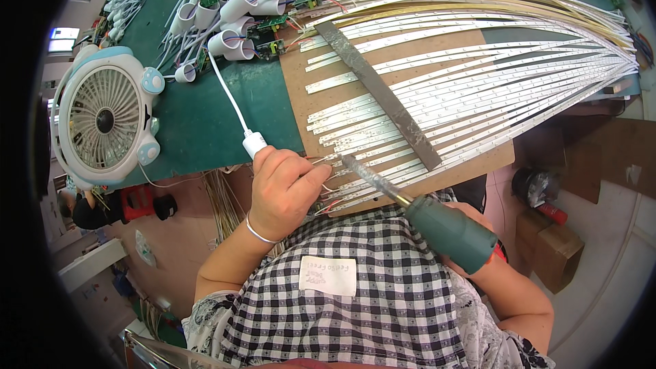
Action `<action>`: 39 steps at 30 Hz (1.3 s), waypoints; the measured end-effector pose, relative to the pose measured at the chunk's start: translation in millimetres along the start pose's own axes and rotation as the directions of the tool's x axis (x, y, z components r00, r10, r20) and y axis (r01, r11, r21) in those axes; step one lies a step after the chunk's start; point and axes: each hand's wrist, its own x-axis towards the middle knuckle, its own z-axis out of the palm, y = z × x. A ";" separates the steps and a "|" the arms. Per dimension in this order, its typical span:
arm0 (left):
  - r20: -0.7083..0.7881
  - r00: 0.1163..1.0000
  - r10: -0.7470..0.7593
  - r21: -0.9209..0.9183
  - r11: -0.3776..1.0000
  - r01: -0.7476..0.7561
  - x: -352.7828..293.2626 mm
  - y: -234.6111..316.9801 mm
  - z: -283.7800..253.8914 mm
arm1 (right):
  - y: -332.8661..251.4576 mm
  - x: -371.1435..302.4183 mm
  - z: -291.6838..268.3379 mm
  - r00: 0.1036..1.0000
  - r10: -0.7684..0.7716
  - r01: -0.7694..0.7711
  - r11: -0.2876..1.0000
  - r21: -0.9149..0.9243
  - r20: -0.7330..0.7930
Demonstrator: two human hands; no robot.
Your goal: Assemble and solder components onto LED light strips on an assembly line.
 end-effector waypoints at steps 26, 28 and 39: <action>0.052 0.999 -0.016 0.113 0.993 0.010 5.7 5.3 -6.4 | 1.6 -12.1 -6.7 0.995 0.078 -0.082 0.995 -0.065 -0.057; 0.053 0.998 -0.022 0.114 0.993 0.016 5.7 5.8 -6.3 | -0.8 -13.5 -5.1 0.980 0.186 -0.180 0.980 0.084 -0.069; 0.122 0.984 -0.127 -0.118 0.983 0.141 7.0 5.8 -16.0 | 2.3 -10.6 -8.0 0.989 0.140 -0.140 0.990 0.004 -0.045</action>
